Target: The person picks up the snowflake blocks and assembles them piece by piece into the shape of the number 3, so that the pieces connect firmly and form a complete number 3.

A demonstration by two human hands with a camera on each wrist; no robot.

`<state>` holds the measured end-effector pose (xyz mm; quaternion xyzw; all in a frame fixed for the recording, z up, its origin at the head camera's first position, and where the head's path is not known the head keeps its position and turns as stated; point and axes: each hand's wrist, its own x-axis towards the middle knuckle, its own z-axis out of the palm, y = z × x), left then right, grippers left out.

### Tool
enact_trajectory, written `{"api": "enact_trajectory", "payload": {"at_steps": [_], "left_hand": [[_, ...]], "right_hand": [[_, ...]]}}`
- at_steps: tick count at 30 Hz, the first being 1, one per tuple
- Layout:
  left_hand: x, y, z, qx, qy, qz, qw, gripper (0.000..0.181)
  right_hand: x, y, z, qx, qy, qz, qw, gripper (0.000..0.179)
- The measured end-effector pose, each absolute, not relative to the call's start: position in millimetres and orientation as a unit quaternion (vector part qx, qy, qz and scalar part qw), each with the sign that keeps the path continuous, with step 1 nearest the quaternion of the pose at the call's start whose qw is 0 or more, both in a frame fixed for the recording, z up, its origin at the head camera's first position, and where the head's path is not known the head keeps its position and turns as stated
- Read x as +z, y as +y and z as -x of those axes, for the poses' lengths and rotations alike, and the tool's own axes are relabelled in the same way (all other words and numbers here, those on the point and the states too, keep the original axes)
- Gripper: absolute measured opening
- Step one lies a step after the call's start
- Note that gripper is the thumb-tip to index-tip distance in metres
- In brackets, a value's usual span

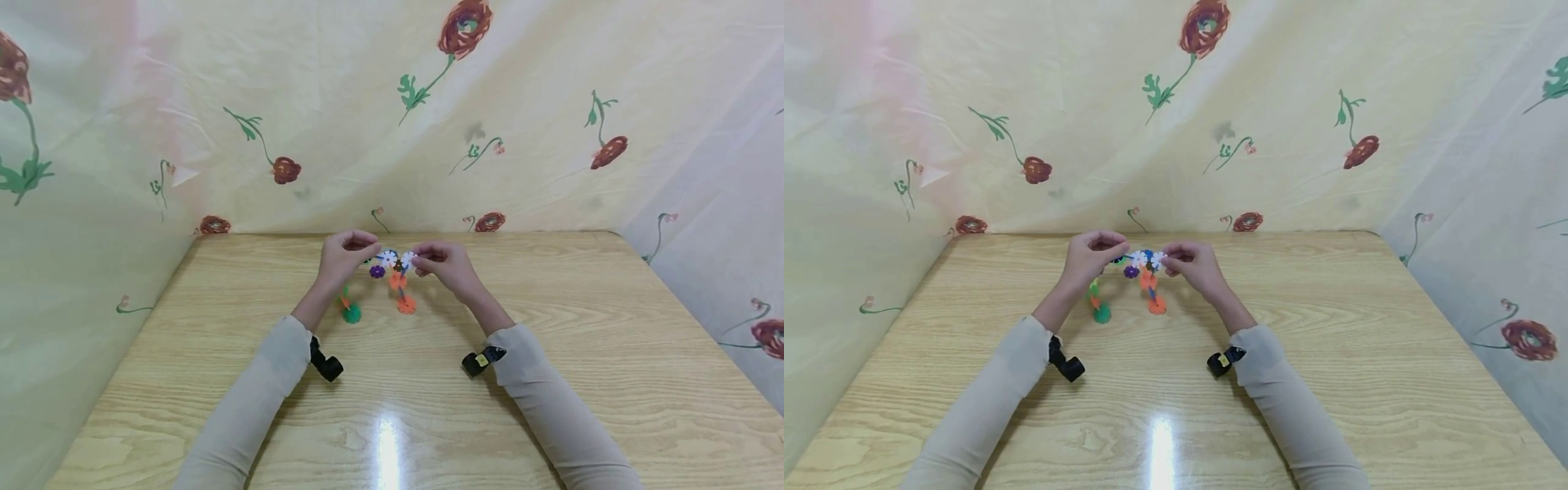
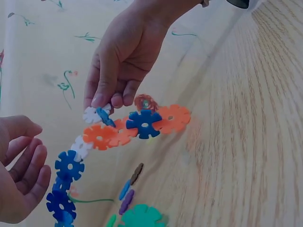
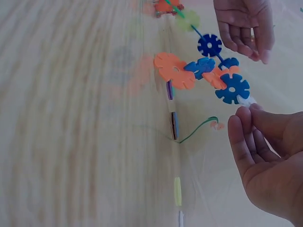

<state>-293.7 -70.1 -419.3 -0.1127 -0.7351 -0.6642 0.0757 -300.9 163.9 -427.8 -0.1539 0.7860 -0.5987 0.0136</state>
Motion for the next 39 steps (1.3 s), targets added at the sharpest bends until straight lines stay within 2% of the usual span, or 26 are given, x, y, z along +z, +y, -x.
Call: {"api": "enact_trajectory", "payload": {"at_steps": [3, 5, 12, 15, 20, 30, 39], "left_hand": [[-418, -70, 293, -0.656, -0.739, 0.133, 0.081, 0.017], [-418, -70, 292, -0.649, -0.745, 0.141, 0.067, 0.018], [-421, -68, 292, -0.627, -0.762, 0.158, -0.032, 0.026], [-424, -66, 292, -0.62, -0.765, 0.167, -0.056, 0.025], [-427, -65, 291, -0.605, -0.775, 0.175, -0.06, 0.018], [-425, -65, 291, -0.599, -0.778, 0.182, -0.06, 0.017], [-422, -69, 293, -0.61, -0.776, 0.131, -0.095, 0.015]], "right_hand": [[-427, 163, 301, -0.592, 0.789, 0.165, 0.023, 0.022], [-426, 163, 300, -0.585, 0.792, 0.171, 0.03, 0.022], [-426, 160, 299, -0.564, 0.802, 0.191, 0.043, 0.019], [-425, 158, 298, -0.56, 0.803, 0.199, 0.041, 0.018], [-424, 156, 295, -0.568, 0.796, 0.205, 0.034, 0.016], [-425, 153, 295, -0.569, 0.793, 0.217, 0.026, 0.014], [-407, 170, 303, -0.488, 0.849, 0.2, 0.023, 0.024]]}}
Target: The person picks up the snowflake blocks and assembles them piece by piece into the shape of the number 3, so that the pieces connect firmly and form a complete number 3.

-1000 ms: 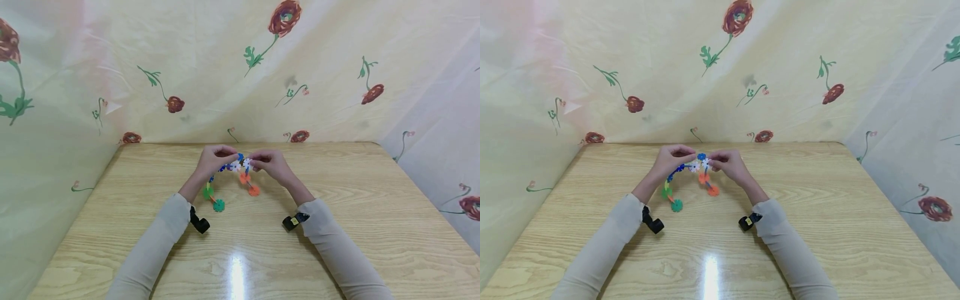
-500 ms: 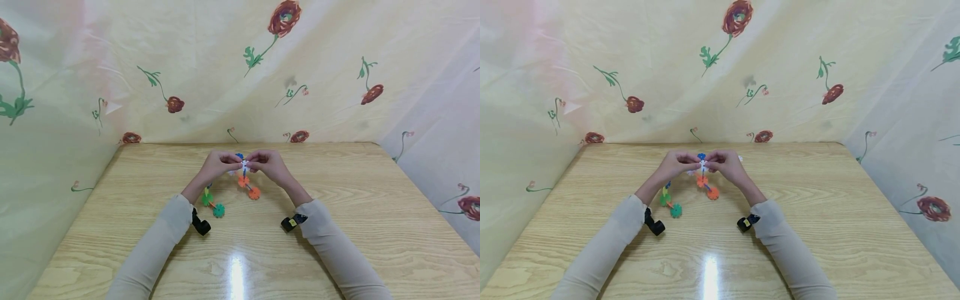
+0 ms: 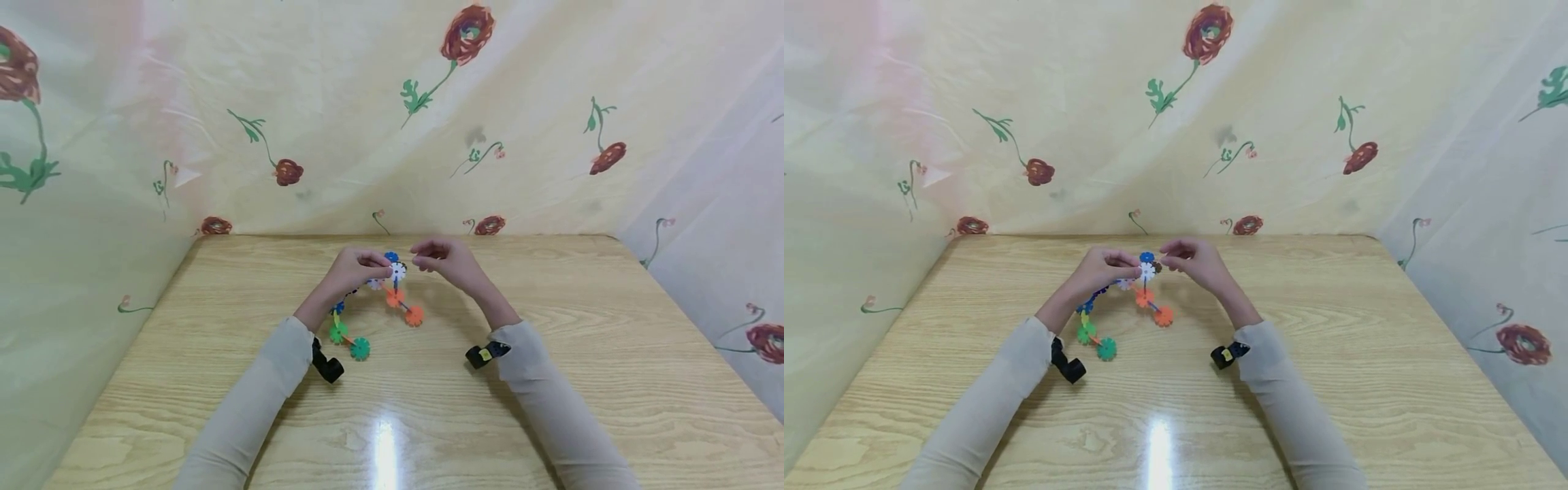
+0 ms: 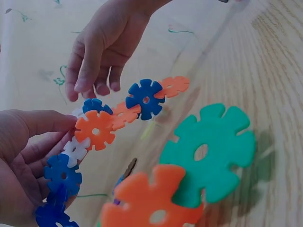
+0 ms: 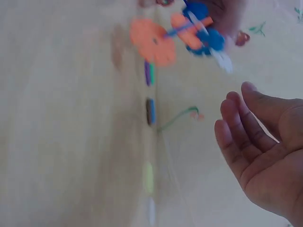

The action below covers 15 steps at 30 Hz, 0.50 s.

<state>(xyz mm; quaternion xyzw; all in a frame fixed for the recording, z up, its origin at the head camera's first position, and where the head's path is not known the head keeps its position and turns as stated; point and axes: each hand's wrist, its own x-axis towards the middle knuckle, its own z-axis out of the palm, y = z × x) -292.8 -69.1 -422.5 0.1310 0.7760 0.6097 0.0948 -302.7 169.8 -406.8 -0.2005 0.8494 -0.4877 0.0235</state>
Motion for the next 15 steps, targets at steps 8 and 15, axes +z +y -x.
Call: {"api": "enact_trajectory", "payload": {"at_steps": [8, 15], "left_hand": [[-423, -74, 296, 0.613, 0.772, -0.129, 0.111, 0.014], [-423, -73, 298, 0.607, 0.772, -0.138, 0.126, 0.014]], "right_hand": [[-398, 193, 325, -0.382, 0.897, 0.223, -0.005, 0.02], [-408, 201, 341, -0.315, 0.925, 0.21, 0.023, 0.021]]}}
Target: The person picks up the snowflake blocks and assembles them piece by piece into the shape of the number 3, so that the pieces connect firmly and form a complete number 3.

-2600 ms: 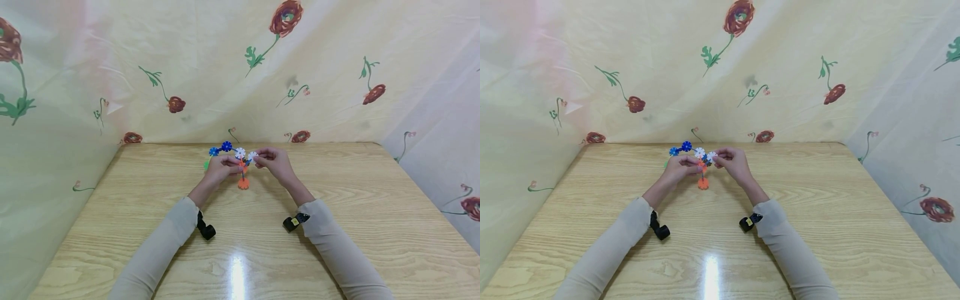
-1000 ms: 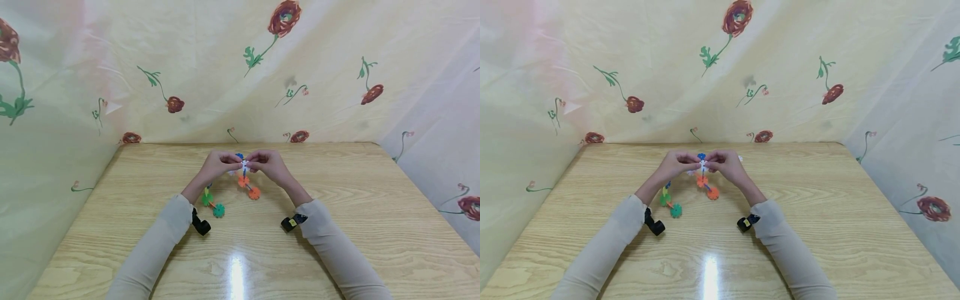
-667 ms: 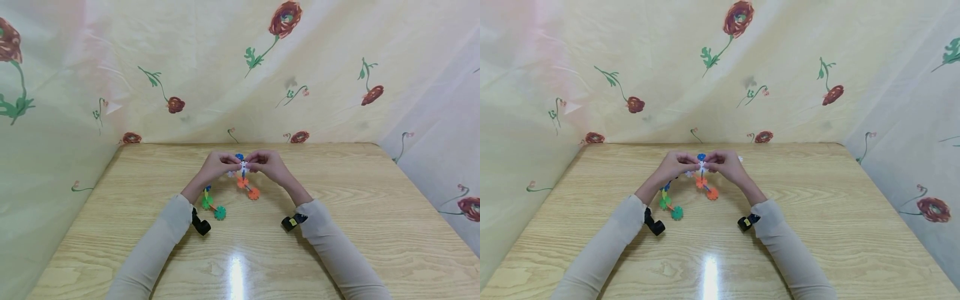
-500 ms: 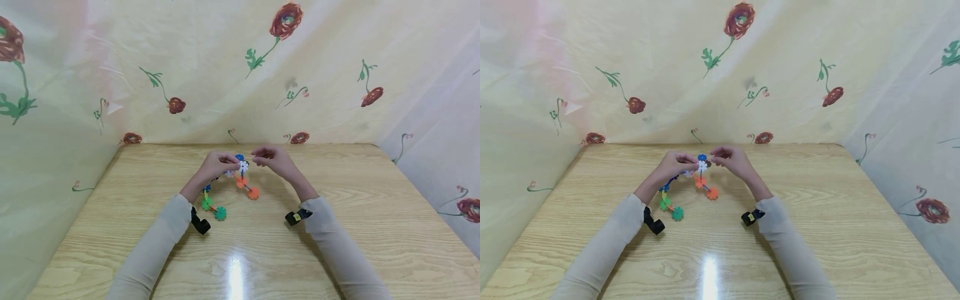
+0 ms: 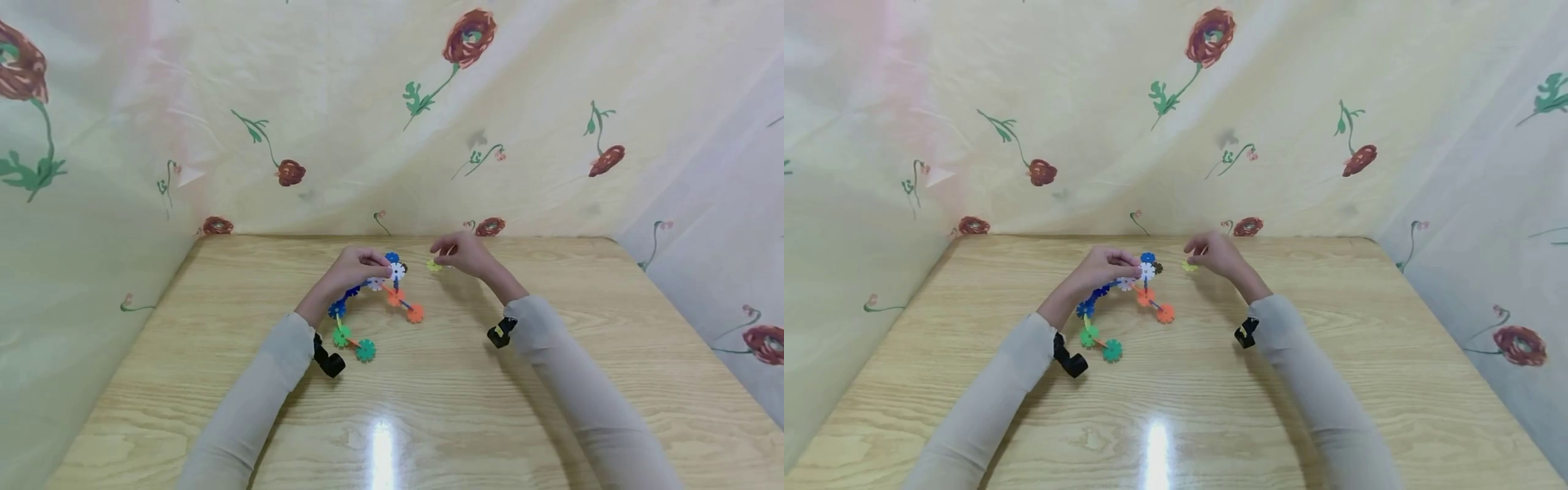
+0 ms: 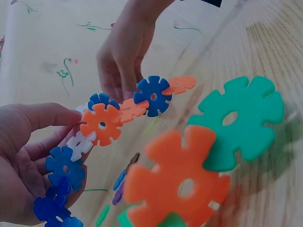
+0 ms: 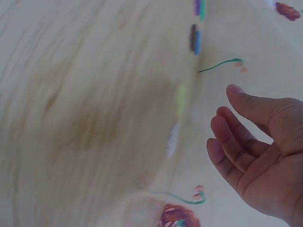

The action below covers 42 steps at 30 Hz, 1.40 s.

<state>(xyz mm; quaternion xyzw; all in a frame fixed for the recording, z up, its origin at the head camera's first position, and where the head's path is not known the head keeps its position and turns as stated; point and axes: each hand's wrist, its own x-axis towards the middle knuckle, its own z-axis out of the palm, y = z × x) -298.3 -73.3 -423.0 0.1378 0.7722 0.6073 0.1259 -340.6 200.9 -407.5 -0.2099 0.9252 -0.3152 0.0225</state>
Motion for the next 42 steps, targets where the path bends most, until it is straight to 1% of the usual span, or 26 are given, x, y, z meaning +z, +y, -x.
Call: {"api": "enact_trajectory", "payload": {"at_steps": [8, 15, 22, 28, 34, 42], "left_hand": [[-423, -68, 303, 0.599, 0.773, -0.154, 0.138, 0.012], [-425, -64, 306, 0.604, 0.766, -0.176, 0.134, 0.014], [-432, -60, 307, 0.592, 0.774, -0.19, 0.121, 0.013], [-436, -59, 307, 0.591, 0.775, -0.193, 0.113, 0.013], [-437, -60, 307, 0.589, 0.778, -0.19, 0.107, 0.013], [-436, -61, 309, 0.591, 0.779, -0.182, 0.106, 0.014]], "right_hand": [[-422, 207, 352, -0.28, 0.935, 0.211, 0.049, 0.026], [-430, 209, 359, -0.265, 0.938, 0.212, 0.068, 0.031], [-434, 208, 362, -0.25, 0.944, 0.206, 0.064, 0.027], [-435, 207, 362, -0.259, 0.943, 0.202, 0.058, 0.02], [-434, 204, 363, -0.259, 0.944, 0.192, 0.069, 0.028], [-432, 203, 363, -0.257, 0.946, 0.181, 0.076, 0.024]]}}
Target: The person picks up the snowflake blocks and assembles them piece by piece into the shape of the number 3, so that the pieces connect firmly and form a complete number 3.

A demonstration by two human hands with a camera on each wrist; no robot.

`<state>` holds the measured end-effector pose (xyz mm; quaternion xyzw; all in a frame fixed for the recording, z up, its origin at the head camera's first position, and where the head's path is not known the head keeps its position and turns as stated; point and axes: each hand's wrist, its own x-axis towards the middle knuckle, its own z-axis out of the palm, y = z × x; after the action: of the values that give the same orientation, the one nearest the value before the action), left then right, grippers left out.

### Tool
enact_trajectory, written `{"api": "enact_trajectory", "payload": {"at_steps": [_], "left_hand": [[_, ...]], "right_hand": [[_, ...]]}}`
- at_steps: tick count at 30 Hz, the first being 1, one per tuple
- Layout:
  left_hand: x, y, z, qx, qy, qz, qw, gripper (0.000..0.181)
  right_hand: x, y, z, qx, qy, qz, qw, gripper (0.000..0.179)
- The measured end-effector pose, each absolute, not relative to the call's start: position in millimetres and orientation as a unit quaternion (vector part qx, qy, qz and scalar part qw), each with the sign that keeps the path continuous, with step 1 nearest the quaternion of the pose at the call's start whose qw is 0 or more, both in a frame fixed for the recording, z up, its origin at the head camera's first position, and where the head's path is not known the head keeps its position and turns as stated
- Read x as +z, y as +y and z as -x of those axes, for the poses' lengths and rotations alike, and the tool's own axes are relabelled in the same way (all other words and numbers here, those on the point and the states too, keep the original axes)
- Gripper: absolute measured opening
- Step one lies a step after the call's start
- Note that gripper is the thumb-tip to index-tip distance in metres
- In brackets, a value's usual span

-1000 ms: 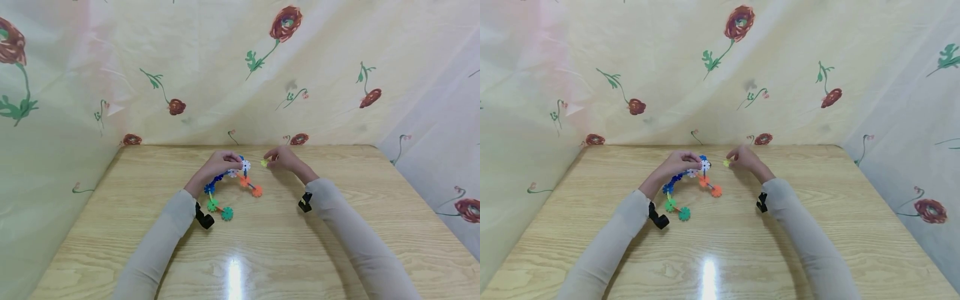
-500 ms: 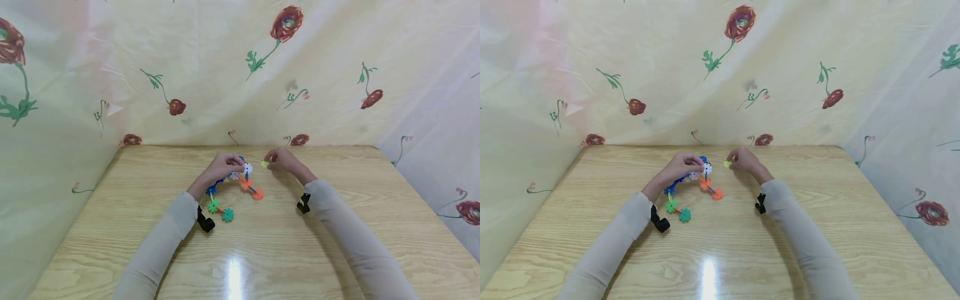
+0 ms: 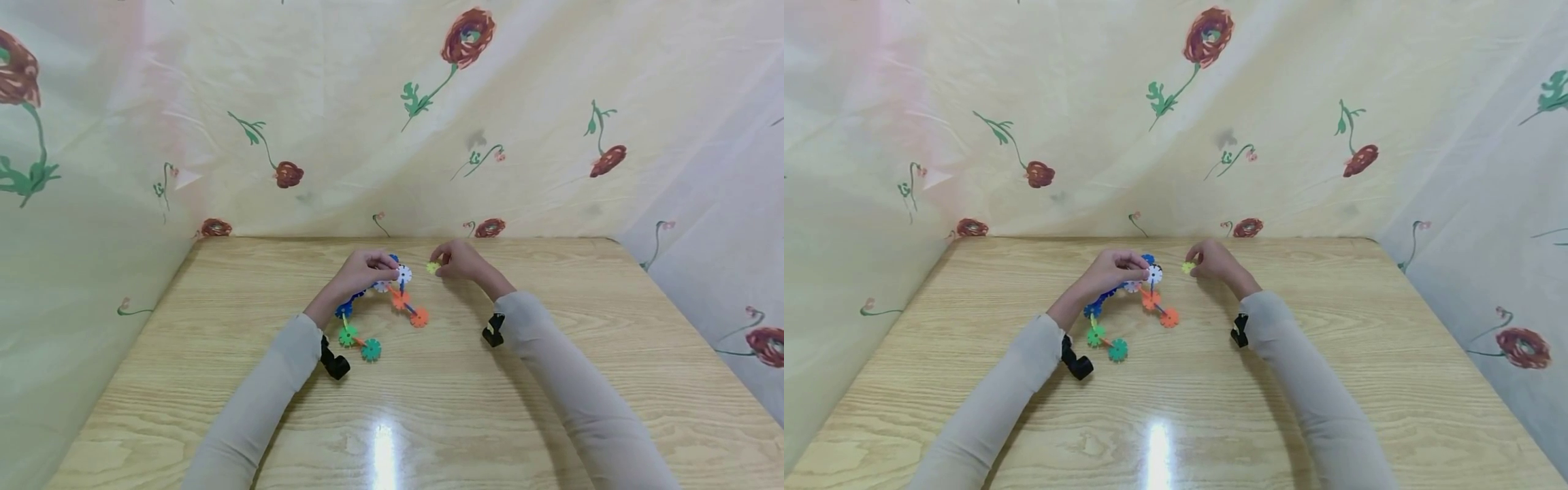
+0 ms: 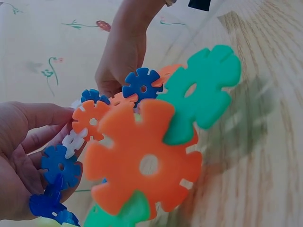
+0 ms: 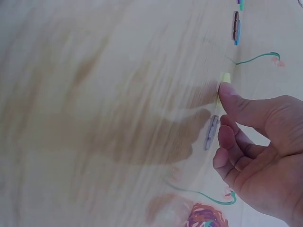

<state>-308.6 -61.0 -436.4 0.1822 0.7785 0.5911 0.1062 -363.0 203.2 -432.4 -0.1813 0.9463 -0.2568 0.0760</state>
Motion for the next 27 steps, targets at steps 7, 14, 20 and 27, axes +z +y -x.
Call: {"api": "enact_trajectory", "payload": {"at_steps": [7, 14, 20, 27], "left_hand": [[-433, -64, 307, 0.592, 0.78, -0.175, 0.104, 0.015], [-431, -64, 306, 0.591, 0.782, -0.17, 0.102, 0.015], [-431, -65, 306, 0.588, 0.785, -0.163, 0.11, 0.015], [-429, -66, 307, 0.584, 0.787, -0.162, 0.114, 0.015]], "right_hand": [[-434, 204, 361, -0.321, 0.929, 0.176, 0.057, 0.021], [-439, 203, 354, -0.396, 0.904, 0.156, 0.044, 0.014], [-436, 200, 344, -0.457, 0.876, 0.149, 0.039, 0.021], [-427, 191, 333, -0.5, 0.856, 0.125, 0.045, 0.028]]}}
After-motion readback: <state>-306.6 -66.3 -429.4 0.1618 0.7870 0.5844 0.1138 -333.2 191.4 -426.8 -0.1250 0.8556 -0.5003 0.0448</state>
